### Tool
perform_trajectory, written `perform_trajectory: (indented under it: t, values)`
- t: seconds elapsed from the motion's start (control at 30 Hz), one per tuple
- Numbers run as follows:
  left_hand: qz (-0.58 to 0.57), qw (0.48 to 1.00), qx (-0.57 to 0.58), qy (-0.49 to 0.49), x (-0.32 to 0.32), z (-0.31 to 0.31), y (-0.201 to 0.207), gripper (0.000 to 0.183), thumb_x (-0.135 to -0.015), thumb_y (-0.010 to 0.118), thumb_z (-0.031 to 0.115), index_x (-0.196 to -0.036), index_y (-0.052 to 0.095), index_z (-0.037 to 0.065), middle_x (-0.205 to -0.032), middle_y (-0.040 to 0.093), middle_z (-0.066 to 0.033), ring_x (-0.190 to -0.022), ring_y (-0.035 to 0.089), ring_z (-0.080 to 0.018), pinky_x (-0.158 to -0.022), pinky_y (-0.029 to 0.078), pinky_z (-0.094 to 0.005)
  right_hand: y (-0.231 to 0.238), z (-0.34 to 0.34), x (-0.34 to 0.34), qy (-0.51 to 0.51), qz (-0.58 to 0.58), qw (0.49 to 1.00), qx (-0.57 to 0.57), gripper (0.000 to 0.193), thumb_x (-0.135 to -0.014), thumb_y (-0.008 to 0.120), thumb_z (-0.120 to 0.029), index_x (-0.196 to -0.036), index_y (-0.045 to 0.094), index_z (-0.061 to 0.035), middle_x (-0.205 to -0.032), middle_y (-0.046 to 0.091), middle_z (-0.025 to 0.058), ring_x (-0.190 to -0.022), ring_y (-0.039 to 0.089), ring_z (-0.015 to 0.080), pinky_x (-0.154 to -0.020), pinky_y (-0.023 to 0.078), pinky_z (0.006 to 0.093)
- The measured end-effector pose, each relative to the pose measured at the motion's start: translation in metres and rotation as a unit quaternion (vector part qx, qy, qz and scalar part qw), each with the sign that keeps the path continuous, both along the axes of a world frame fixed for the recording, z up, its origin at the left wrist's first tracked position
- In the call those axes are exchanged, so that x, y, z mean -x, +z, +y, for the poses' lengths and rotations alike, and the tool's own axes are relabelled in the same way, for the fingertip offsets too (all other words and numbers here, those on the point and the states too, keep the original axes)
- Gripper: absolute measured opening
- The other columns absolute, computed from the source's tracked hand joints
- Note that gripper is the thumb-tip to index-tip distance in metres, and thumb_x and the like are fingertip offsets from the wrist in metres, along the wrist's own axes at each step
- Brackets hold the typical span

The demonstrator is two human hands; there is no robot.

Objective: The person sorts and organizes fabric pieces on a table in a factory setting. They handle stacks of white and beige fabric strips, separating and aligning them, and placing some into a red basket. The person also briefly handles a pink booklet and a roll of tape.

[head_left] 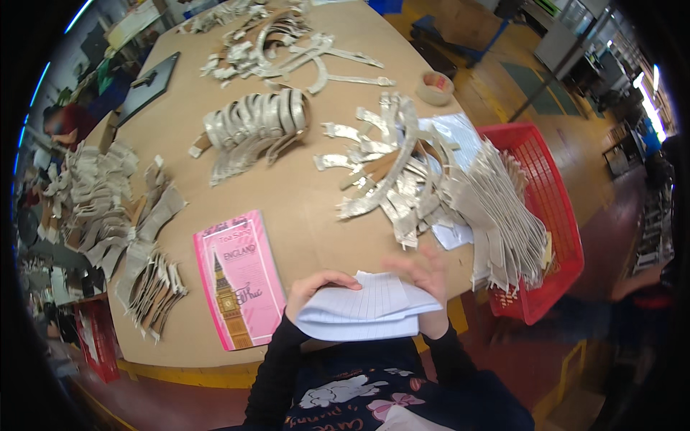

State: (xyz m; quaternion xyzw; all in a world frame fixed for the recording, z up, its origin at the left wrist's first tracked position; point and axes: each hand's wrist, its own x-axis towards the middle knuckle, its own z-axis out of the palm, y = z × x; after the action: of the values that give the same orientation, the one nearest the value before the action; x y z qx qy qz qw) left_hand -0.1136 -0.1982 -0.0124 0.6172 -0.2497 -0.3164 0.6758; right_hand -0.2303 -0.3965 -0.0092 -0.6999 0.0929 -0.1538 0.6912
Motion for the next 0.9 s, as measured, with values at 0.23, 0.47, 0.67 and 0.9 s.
perform_trajectory:
  t: [0.23, 0.47, 0.67, 0.9]
  values:
    - [0.012, 0.977, 0.193, 0.089, 0.027, 0.013, -0.001, 0.036, -0.094, 0.066, 0.017, -0.125, 0.058, 0.000, -0.114, 0.069, -0.0152, -0.113, 0.065, -0.0320, -0.108, 0.041, -0.0427, 0.004, 0.004, -0.012, 0.063, -0.099, 0.982, 0.151, 0.026, -0.088, 0.068, -0.011, -0.112, 0.064, -0.0026, -0.105, 0.071, 0.0162, -0.099, 0.069, 0.0253, -0.085, 0.054, 0.0354]
    - [-0.073, 0.969, 0.043, 0.233, 0.035, 0.023, 0.002, 0.024, -0.101, 0.056, 0.014, -0.112, 0.066, -0.005, -0.092, 0.071, -0.0064, -0.085, 0.063, -0.0111, -0.079, 0.049, -0.0262, 0.005, 0.011, 0.004, 0.071, -0.013, 0.989, 0.133, 0.019, -0.080, 0.078, -0.004, -0.096, 0.071, 0.0034, -0.087, 0.072, 0.0128, -0.073, 0.068, 0.0220, -0.069, 0.052, 0.0298]
    - [-0.048, 0.980, -0.003, 0.193, 0.043, 0.015, 0.008, 0.026, -0.099, 0.058, 0.015, -0.116, 0.064, -0.004, -0.085, 0.070, -0.0112, -0.078, 0.066, -0.0126, -0.069, 0.050, -0.0269, 0.011, 0.022, 0.002, -0.092, -0.057, 0.993, 0.040, 0.015, -0.082, 0.077, -0.003, -0.093, 0.072, 0.0060, -0.082, 0.072, 0.0062, -0.075, 0.064, 0.0118, -0.070, 0.050, 0.0266]
    - [-0.038, 0.991, -0.049, 0.118, 0.038, 0.013, 0.011, 0.026, -0.101, 0.055, 0.017, -0.109, 0.065, -0.006, -0.085, 0.070, -0.0102, -0.080, 0.064, -0.0126, -0.073, 0.049, -0.0277, -0.002, 0.021, 0.005, -0.152, -0.120, 0.981, 0.009, 0.027, -0.082, 0.076, -0.001, -0.106, 0.066, 0.0051, -0.101, 0.068, 0.0076, -0.090, 0.062, 0.0150, -0.085, 0.048, 0.0296]
